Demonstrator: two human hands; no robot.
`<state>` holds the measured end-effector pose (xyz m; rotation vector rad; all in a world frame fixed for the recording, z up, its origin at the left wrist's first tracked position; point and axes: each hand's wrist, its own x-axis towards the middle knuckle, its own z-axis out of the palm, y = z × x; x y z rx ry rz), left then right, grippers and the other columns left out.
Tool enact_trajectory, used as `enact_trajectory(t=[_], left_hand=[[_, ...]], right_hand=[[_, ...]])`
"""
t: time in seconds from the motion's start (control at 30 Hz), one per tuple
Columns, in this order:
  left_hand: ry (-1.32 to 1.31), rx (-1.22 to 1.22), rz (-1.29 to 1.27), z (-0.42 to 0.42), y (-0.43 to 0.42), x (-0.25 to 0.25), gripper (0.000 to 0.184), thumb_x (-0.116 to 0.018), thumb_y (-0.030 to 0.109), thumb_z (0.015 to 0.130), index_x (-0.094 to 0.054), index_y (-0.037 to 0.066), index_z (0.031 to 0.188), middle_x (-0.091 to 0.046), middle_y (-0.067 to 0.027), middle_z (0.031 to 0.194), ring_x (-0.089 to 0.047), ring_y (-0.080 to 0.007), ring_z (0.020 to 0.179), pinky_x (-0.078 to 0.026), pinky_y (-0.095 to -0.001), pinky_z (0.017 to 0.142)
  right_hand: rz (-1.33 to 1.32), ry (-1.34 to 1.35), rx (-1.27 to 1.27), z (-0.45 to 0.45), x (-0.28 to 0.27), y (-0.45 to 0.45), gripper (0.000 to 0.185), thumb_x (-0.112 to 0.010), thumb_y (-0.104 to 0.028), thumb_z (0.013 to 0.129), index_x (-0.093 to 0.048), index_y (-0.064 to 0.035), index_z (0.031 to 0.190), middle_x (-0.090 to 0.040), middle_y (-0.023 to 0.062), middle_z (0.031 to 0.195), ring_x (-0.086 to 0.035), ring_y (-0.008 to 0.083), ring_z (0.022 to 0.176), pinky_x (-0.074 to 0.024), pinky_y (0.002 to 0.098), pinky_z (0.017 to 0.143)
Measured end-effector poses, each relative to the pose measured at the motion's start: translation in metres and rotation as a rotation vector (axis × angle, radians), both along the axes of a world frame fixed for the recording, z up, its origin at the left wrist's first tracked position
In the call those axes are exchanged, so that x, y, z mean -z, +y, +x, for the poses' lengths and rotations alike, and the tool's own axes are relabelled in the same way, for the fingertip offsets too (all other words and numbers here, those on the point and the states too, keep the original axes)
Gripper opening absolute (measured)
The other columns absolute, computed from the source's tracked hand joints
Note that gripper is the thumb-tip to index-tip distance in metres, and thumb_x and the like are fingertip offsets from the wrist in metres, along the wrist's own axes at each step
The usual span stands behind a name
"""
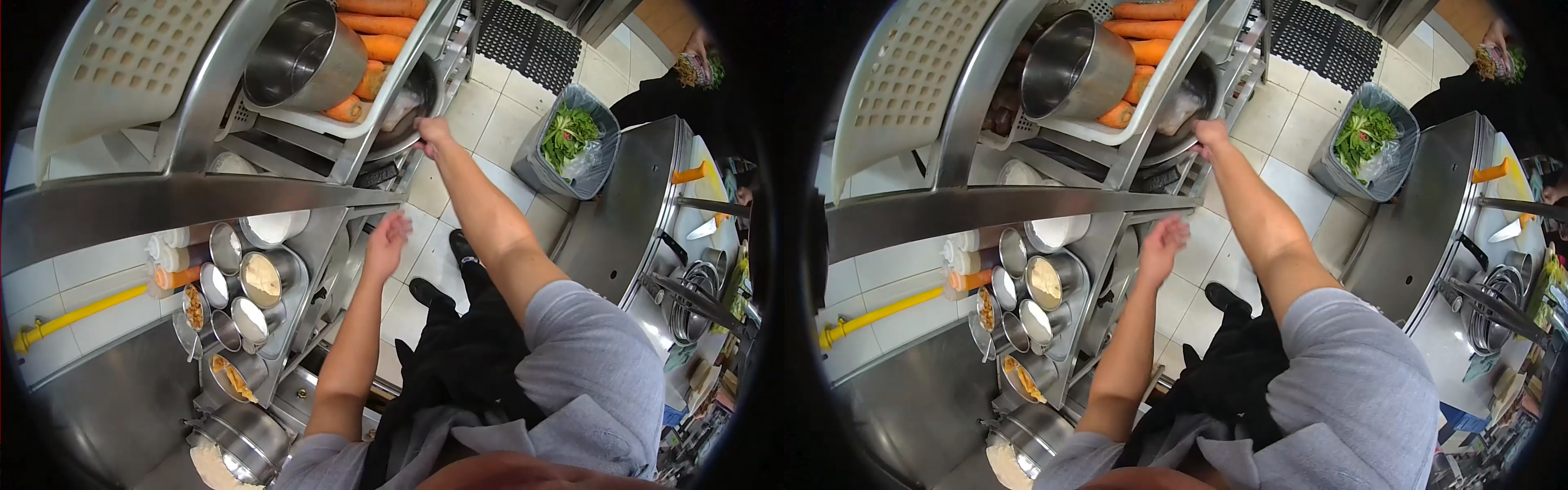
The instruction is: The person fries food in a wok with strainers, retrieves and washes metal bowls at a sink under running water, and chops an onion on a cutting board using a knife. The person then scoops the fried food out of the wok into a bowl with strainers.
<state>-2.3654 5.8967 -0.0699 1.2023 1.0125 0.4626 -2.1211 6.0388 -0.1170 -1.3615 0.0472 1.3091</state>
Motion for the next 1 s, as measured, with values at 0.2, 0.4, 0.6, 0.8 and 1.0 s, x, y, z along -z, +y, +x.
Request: enact_trajectory(t=[0.2, 0.4, 0.6, 0.8, 1.0], left_hand=[[0.439, -0.127, 0.302, 0.06, 0.089, 0.028, 0.05, -0.059, 0.009, 0.088, -0.047, -0.001, 0.136, -0.063, -0.0182, 0.122, -0.062, -0.0237, 0.111, -0.049, -0.0323, 0.093], [0.952, -0.378, 0.582, 0.095, 0.186, 0.092, 0.044, -0.058, 0.01, 0.089, -0.051, -0.001, 0.131, -0.061, -0.0227, 0.125, -0.062, -0.0283, 0.113, -0.05, -0.0377, 0.093], [0.968, -0.534, 0.283, 0.112, 0.234, 0.09, 0.043, -0.057, 0.008, 0.089, -0.05, -0.001, 0.13, -0.06, -0.0225, 0.126, -0.061, -0.0284, 0.115, -0.049, -0.0375, 0.094], [0.861, -0.687, 0.139, 0.114, 0.256, 0.1, 0.043, -0.056, 0.006, 0.088, -0.05, -0.002, 0.13, -0.059, -0.0224, 0.127, -0.06, -0.0285, 0.116, -0.048, -0.0372, 0.096], [0.664, -0.839, 0.009, 0.106, 0.272, 0.108, 0.043, -0.054, 0.004, 0.088, -0.05, -0.003, 0.13, -0.059, -0.0222, 0.128, -0.058, -0.0286, 0.117, -0.047, -0.037, 0.098]], right_hand=[[-0.002, -0.202, 0.02, 0.098, -0.033, -0.056, 0.02, -0.06, -0.001, 0.084, -0.059, 0.0097, 0.101, -0.066, 0.021, 0.094, -0.069, 0.0313, 0.075, -0.0611, 0.0454, 0.059], [-0.094, -0.27, 0.082, 0.162, -0.023, -0.165, 0.031, -0.058, 0.001, 0.079, -0.056, 0.0117, 0.108, -0.063, 0.0182, 0.091, -0.067, 0.0314, 0.074, -0.0606, 0.0461, 0.061], [-0.131, -0.23, 0.206, 0.161, -0.036, -0.276, 0.041, -0.054, 0.002, 0.078, -0.047, 0.0093, 0.118, -0.06, 0.0159, 0.097, -0.065, 0.0278, 0.075, -0.0594, 0.0401, 0.059], [-0.242, -0.265, 0.347, 0.159, -0.038, -0.353, 0.029, -0.054, 0.004, 0.077, -0.054, 0.0116, 0.105, -0.06, 0.0114, 0.085, -0.062, 0.0213, 0.067, -0.0533, 0.0346, 0.057], [-0.369, -0.243, 0.371, 0.146, -0.041, -0.39, 0.01, -0.054, 0.003, 0.078, -0.053, -0.0014, 0.087, -0.052, 0.002, 0.07, -0.052, 0.012, 0.051, -0.0383, 0.0263, 0.039]])
